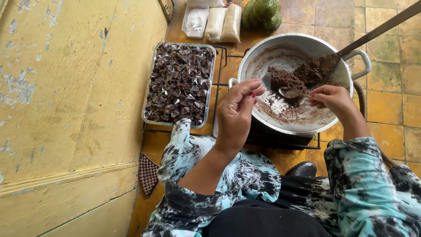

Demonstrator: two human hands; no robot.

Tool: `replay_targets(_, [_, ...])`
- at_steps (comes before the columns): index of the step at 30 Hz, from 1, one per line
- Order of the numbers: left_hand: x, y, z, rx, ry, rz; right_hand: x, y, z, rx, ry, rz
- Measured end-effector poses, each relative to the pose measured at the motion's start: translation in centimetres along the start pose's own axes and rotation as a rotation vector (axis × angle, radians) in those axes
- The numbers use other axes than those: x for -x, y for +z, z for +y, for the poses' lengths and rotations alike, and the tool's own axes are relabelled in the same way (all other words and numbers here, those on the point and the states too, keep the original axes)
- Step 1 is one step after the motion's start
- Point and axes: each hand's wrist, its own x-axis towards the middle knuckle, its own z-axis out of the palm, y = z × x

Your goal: Pinching and shaping small portions of dough from a large mixing pot by hand

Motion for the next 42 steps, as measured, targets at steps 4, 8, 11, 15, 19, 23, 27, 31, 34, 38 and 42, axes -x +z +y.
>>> replay_targets(4, [-0.4,0.5,-0.9,-0.011,0.005,0.002,-0.4,0.2,1.8,-0.415,-0.225,-0.092])
replay_targets(8, [-1.0,0.9,-2.2,-0.086,0.053,0.013,-2.3,2.5,3.6,-0.329,-0.352,0.181])
replay_targets(11, [-1.5,1.2,-3.8,0.005,0.076,0.054,-3.7,4.1,5.7,-0.006,-0.679,0.321])
replay_targets(15, [-2.0,1.3,-4.6,0.026,0.063,0.07,-5.5,6.1,7.7,0.52,-0.857,0.464])
replay_targets(19, [-2.2,1.4,-4.4,0.076,0.049,0.051,-7.3,7.9,9.5,0.743,-0.962,0.591])
replay_targets(23, [-2.4,1.3,-3.8,0.075,0.048,0.053,-7.6,8.7,9.1,0.748,-1.042,0.678])
replay_targets(27, [-2.5,0.9,-4.6,0.044,0.03,0.057,-7.1,9.1,8.4,0.746,-1.03,0.67])
replay_targets(31, [-2.4,0.2,-4.6,-0.048,0.006,0.079,-7.7,9.6,9.0,0.774,-1.059,0.683])
replay_targets(34, [-2.5,0.1,-4.7,-0.056,0.001,0.073,-8.1,9.4,9.7,0.792,-1.006,0.658])
replay_targets(38, [-2.8,0.1,-4.4,-0.081,-0.008,0.057,-8.1,9.1,9.3,0.806,-0.989,0.674])
replay_targets(42, [-2.8,0.3,-4.8,-0.086,-0.019,0.062,-8.6,9.3,10.1,0.845,-0.995,0.667])
